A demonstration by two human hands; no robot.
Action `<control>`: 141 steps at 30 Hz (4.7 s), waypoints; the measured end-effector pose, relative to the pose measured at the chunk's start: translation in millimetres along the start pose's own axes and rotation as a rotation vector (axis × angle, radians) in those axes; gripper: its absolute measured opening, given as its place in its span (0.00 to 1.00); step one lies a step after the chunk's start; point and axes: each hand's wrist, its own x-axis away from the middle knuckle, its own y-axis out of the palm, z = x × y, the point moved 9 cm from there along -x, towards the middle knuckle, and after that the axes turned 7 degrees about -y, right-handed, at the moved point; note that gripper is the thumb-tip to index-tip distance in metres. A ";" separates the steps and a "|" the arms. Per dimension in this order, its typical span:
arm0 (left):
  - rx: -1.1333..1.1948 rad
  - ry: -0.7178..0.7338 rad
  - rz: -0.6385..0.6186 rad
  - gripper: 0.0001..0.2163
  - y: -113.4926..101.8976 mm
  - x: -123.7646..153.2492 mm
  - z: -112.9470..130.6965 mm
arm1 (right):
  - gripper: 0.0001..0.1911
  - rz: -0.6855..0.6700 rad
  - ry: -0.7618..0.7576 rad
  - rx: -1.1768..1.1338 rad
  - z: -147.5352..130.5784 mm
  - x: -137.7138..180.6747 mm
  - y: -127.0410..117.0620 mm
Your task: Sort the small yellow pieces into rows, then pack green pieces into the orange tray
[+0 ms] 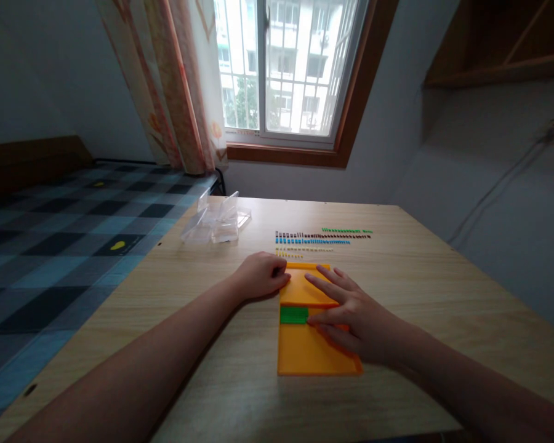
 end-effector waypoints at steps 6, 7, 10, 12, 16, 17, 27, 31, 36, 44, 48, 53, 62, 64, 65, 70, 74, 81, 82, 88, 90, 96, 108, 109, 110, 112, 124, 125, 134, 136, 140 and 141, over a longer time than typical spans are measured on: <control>-0.004 0.007 0.003 0.12 -0.1 0.0 0.1 | 0.15 0.008 0.002 -0.003 1.2 1.4 -0.7; -0.006 0.005 0.003 0.12 0.1 0.0 -0.1 | 0.15 0.008 0.002 -0.003 1.0 1.4 -0.9; -0.007 0.002 0.001 0.12 0.7 -0.2 -0.7 | 0.15 0.008 0.004 -0.003 0.9 1.3 -1.1; -0.006 -0.001 0.002 0.12 0.8 -0.3 -1.0 | 0.15 0.002 0.009 0.003 1.6 1.6 -0.7; -0.005 0.006 0.003 0.13 0.5 0.2 -0.4 | 0.15 -0.011 0.016 0.020 3.2 2.6 -0.1; -0.003 0.008 0.003 0.13 0.3 0.4 0.0 | 0.15 -0.007 0.016 0.022 3.1 2.7 -0.7; 0.005 0.007 0.000 0.13 1.2 0.0 -1.5 | 0.12 0.185 0.024 -0.004 11.4 3.9 -16.5; 0.004 0.000 -0.002 0.13 2.5 -0.2 -3.6 | 0.11 0.435 0.091 -0.022 40.4 12.7 -37.3; 0.012 0.004 0.000 0.13 1.0 0.5 -5.0 | 0.12 0.715 0.318 -0.098 99.9 34.3 -52.9; 0.089 -0.004 0.036 0.15 1.0 -1.8 -13.8 | 0.15 0.830 0.453 -0.088 158.0 47.6 -36.3; 0.124 -0.018 0.059 0.16 -1.2 -2.5 -14.7 | 0.17 0.698 0.457 0.007 163.8 31.5 -22.0; 0.146 -0.042 0.069 0.17 -1.5 -3.8 -18.5 | 0.18 0.567 0.469 0.144 177.3 5.7 -16.0; 0.233 -0.106 0.076 0.17 0.8 -5.1 -28.9 | 0.15 0.632 0.664 0.225 248.5 -32.7 -49.3; 0.266 -0.116 0.075 0.17 0.1 -4.7 -29.7 | 0.15 0.521 0.721 0.256 265.2 -49.0 -61.4; 0.279 -0.121 0.074 0.17 -0.2 -4.5 -29.9 | 0.14 0.434 0.735 0.252 272.2 -58.0 -63.4; 0.314 -0.131 0.063 0.17 -0.4 -3.2 -30.7 | 0.05 0.202 0.621 0.205 274.4 -84.9 -54.1; 0.323 -0.137 0.068 0.17 -1.2 -2.4 -31.5 | 0.04 0.095 0.557 0.194 268.8 -82.6 -33.3; 0.277 -0.106 0.038 0.15 -1.6 -1.2 -26.3 | 0.09 0.037 0.603 0.167 274.9 -77.4 -20.4; 0.274 -0.103 0.035 0.15 -1.5 -1.0 -25.8 | 0.09 0.032 0.610 0.165 275.2 -77.4 -19.0; 0.278 -0.105 0.030 0.15 -1.0 -0.8 -25.5 | 0.09 0.013 0.619 0.169 273.0 -77.7 -12.4; 0.276 -0.106 0.028 0.16 -0.2 -1.1 -26.0 | 0.09 0.015 0.613 0.176 271.8 -78.5 -11.7; 0.281 -0.102 0.024 0.16 0.4 -0.5 -26.0 | 0.09 0.025 0.591 0.186 270.1 -81.5 -9.3; 0.297 -0.096 0.039 0.16 -2.0 0.7 -24.9 | 0.09 0.045 0.586 0.189 273.2 -79.4 -6.9; 0.295 -0.096 0.038 0.16 -2.2 0.8 -24.4 | 0.10 0.047 0.585 0.189 273.5 -79.5 -6.8; 0.294 -0.097 0.035 0.16 -2.4 0.9 -23.9 | 0.10 0.048 0.584 0.190 273.7 -79.6 -6.6; 0.292 -0.099 0.029 0.15 -2.4 1.0 -23.1 | 0.10 0.051 0.584 0.192 273.7 -79.6 -6.1; 0.278 -0.088 0.033 0.15 -0.8 -1.1 -25.1 | 0.09 0.158 0.555 0.209 253.5 -86.3 -38.3; 0.273 -0.086 0.031 0.15 -0.5 -1.3 -25.1 | 0.08 0.183 0.542 0.213 247.4 -87.4 -47.9; 0.187 -0.065 0.025 0.15 -0.9 -2.3 -17.6 | 0.06 0.285 0.132 0.151 88.8 -55.9 -97.6; 0.164 -0.058 0.023 0.14 -0.7 -2.6 -15.8 | 0.06 0.205 0.075 0.108 47.9 -39.0 -81.3; 0.118 -0.051 0.028 0.13 0.3 -3.2 -14.9 | 0.08 0.112 -0.036 0.061 -6.9 -13.3 -42.4; 0.115 -0.050 0.029 0.13 0.7 -3.3 -15.0 | 0.09 0.112 -0.046 0.063 -12.2 -9.7 -35.1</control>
